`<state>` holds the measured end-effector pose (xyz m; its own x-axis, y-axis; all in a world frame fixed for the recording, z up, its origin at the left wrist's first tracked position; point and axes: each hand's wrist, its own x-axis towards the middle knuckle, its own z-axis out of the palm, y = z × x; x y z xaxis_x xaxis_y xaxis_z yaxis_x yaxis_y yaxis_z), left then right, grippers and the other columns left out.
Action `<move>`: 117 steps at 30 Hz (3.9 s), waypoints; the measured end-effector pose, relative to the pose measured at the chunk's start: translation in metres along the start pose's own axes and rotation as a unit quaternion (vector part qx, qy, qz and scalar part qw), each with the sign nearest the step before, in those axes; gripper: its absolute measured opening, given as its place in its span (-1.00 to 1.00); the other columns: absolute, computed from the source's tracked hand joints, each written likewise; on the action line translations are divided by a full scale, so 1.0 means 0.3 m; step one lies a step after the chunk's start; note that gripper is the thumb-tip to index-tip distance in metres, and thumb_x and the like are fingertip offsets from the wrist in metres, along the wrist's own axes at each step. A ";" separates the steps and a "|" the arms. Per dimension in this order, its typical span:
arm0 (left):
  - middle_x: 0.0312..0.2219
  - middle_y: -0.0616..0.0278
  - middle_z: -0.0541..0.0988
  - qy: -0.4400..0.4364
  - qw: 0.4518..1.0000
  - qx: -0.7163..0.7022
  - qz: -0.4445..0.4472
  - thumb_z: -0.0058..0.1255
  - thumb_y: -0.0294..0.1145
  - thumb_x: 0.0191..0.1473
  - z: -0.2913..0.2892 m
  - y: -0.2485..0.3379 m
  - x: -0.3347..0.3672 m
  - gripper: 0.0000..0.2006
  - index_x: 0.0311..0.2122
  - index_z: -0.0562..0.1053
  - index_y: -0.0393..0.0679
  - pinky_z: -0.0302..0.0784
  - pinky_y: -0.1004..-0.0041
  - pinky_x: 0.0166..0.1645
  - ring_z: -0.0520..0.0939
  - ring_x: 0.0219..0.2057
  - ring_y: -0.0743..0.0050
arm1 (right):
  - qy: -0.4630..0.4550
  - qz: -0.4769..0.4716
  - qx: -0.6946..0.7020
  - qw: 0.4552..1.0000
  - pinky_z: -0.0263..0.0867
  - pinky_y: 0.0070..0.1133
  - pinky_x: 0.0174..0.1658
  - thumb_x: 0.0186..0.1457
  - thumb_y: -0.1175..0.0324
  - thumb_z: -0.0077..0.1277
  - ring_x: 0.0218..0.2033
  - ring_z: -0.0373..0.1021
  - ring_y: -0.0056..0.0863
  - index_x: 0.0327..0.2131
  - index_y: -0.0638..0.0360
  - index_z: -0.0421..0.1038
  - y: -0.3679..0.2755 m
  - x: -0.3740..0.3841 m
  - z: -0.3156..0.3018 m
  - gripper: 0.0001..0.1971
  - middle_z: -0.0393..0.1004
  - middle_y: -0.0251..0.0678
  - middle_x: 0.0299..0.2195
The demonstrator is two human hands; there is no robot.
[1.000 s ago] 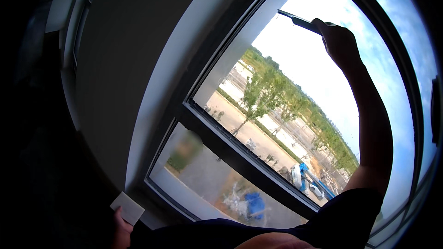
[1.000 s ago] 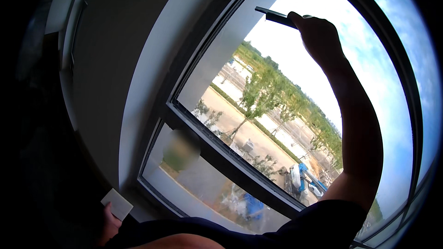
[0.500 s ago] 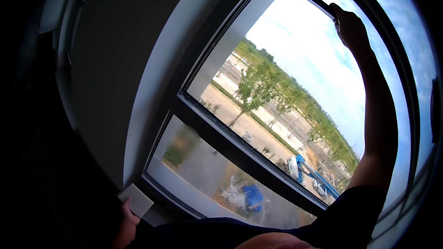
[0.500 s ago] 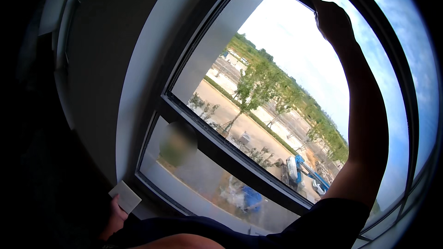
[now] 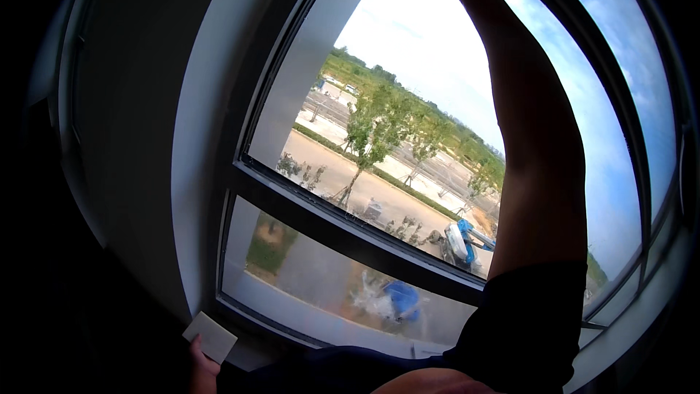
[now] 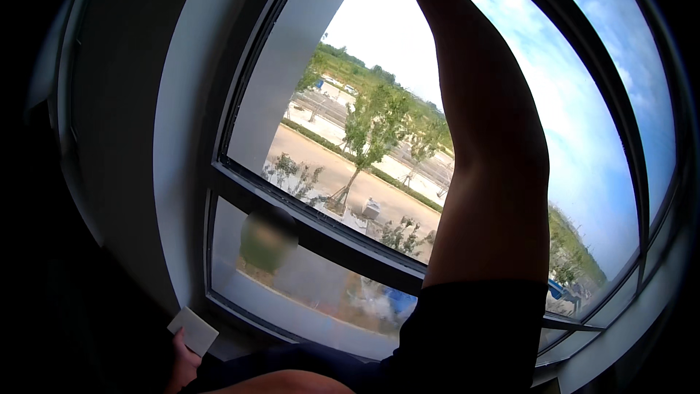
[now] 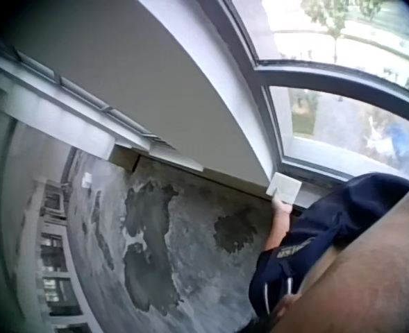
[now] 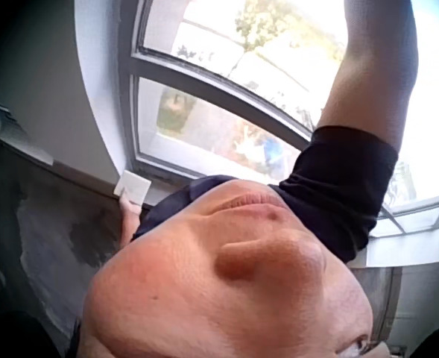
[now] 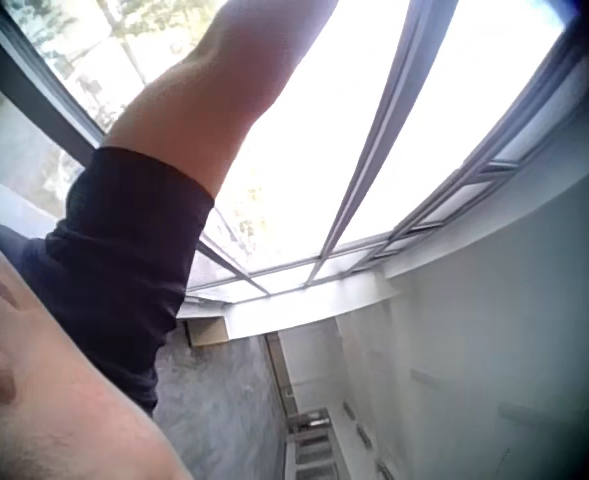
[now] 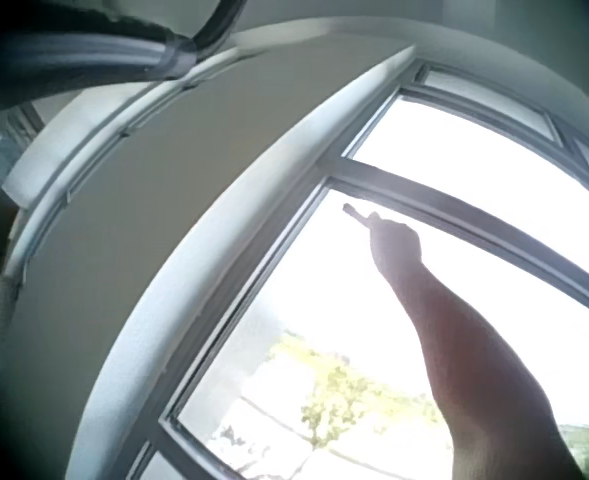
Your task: The person cleans a large window using a cloth, sponge, and squeegee. They wipe the window frame and glass, dip tools in a bucket, and use a ladder to reach higher sections.
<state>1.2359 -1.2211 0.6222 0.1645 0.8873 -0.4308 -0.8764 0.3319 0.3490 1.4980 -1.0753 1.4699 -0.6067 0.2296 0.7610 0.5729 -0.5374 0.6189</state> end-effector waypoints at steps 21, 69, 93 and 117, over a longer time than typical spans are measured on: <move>-0.07 0.17 0.44 -0.026 0.997 0.033 -0.063 -0.10 -0.12 -0.01 0.065 -0.016 0.093 -0.51 0.03 0.32 -0.11 0.29 0.11 0.07 0.43 -0.04 0.07 | -0.049 0.031 -0.036 0.998 0.42 -0.37 -0.36 0.12 0.39 -0.20 -0.44 0.47 -0.18 -0.03 0.10 0.30 0.519 -0.387 -0.106 -0.68 0.51 -0.12 -0.48; -0.08 0.12 0.44 -0.131 0.963 0.107 -0.208 -0.19 -0.22 0.06 0.434 -0.266 -0.076 -0.55 0.05 0.28 -0.18 0.29 0.09 0.09 0.44 -0.04 0.05 | -0.047 -0.116 0.064 0.990 0.49 -0.44 -0.47 0.12 0.32 -0.07 -0.43 0.51 -0.27 -0.21 0.18 0.29 -0.120 -0.999 -0.288 -0.79 0.49 -0.06 -0.45; -0.08 0.03 0.43 -0.229 0.910 0.176 -0.297 -0.20 -0.29 0.11 0.805 -0.514 -0.051 -0.60 0.05 0.26 -0.20 0.32 -0.02 0.07 0.45 -0.04 -0.01 | -0.127 -0.152 0.160 0.967 0.43 -0.25 -0.39 0.05 0.34 -0.10 -0.32 0.49 -0.02 -0.18 0.20 0.28 -0.210 -1.368 -0.451 -0.75 0.46 0.16 -0.36; -0.13 0.18 0.46 -0.285 0.916 0.282 0.003 -0.13 -0.23 0.10 0.911 -0.156 -0.194 -0.58 0.05 0.28 -0.14 0.38 0.15 0.03 0.48 -0.09 0.18 | -0.146 0.584 -0.105 0.792 0.37 -0.28 -0.15 0.02 0.28 0.00 -0.19 0.43 -0.03 -0.10 0.29 0.22 1.580 -1.884 -0.502 -0.59 0.45 0.13 -0.25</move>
<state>1.3911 -1.2007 0.8584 0.5114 0.8591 0.0204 -0.5314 0.2975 0.7932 2.0295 -1.5819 1.3038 0.4391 -0.3617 0.8224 0.5274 -0.6373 -0.5619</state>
